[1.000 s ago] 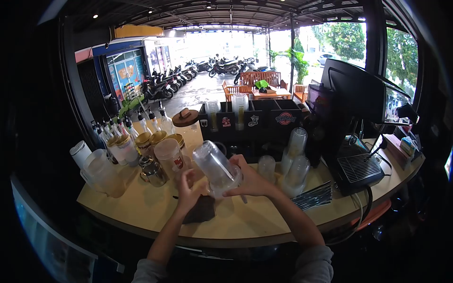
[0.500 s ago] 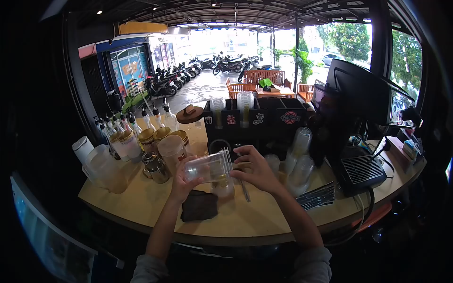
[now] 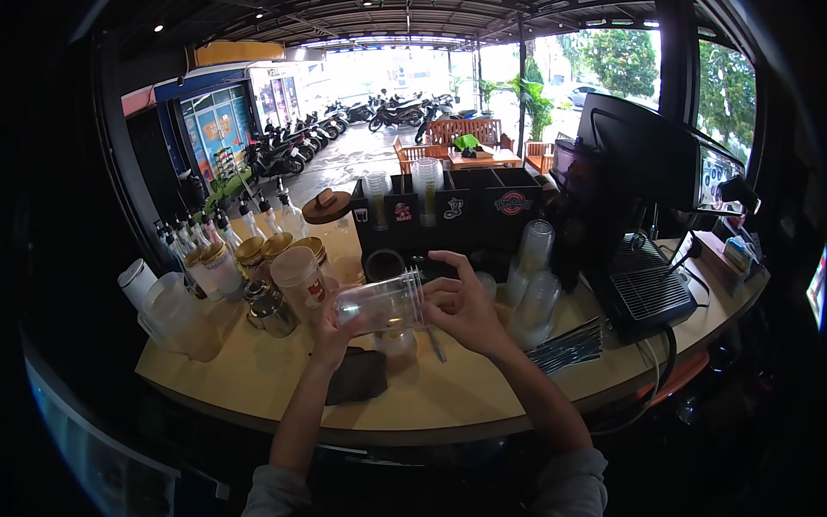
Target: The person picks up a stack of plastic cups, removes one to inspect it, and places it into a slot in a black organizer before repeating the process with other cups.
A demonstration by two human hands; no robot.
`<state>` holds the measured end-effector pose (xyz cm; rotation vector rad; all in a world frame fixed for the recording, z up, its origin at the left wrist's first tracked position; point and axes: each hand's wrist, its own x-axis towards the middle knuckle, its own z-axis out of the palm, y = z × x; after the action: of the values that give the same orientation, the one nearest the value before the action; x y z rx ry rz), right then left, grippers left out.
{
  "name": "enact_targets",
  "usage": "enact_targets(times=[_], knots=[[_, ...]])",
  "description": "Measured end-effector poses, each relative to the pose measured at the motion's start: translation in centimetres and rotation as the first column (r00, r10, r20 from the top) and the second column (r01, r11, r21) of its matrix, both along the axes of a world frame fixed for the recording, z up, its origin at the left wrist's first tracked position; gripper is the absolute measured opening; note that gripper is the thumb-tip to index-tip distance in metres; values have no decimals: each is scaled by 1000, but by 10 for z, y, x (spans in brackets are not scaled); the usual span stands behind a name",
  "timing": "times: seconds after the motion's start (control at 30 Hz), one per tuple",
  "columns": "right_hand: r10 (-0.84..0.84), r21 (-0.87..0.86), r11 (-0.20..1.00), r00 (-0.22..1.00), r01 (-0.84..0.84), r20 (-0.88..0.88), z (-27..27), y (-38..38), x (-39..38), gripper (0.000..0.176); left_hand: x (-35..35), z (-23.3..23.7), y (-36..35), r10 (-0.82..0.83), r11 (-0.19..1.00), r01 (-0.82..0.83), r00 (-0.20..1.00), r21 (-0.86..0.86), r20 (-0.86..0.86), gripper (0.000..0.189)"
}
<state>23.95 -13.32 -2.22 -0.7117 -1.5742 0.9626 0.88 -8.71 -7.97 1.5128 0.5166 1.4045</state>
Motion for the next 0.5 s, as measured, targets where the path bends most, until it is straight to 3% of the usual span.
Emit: enact_targets(times=[0.03, 0.1, 0.13, 0.2, 0.23, 0.3, 0.4, 0.43, 0.5], knots=[[31, 47, 998, 999, -31, 8, 0, -1, -2, 43, 1, 3, -2, -3, 1000, 3, 1000, 0, -1, 60], [40, 135, 990, 996, -50, 74, -4, 0, -6, 46, 2, 13, -9, -26, 933, 67, 993, -354, 119, 62], [39, 133, 990, 997, -48, 74, -4, 0, -6, 46, 1, 9, -6, -28, 932, 68, 993, -355, 118, 62], [-163, 301, 950, 956, 84, 246, -2, 0, -5, 35, -2, 3, 0, -134, 901, 157, 987, -405, 85, 63], [-162, 300, 950, 956, 84, 246, -1, 1, -5, 35, 0, 3, -1, -134, 900, 157, 987, -406, 85, 63], [-283, 407, 896, 937, 181, 206, 1, 6, -5, 25, 3, 5, -6, -125, 975, 112, 991, -191, -53, 61], [-275, 352, 913, 950, 208, 151, -4, 16, -2, 20, 6, -1, -4, -109, 989, 101, 992, -108, -70, 60], [-273, 352, 913, 950, 206, 150, -6, 20, -1, 20, 4, -3, -3, -107, 989, 100, 992, -107, -71, 60], [-244, 335, 919, 967, 209, 66, -3, 24, -3, 24, -2, -5, 0, -107, 957, 92, 993, -277, -40, 59]])
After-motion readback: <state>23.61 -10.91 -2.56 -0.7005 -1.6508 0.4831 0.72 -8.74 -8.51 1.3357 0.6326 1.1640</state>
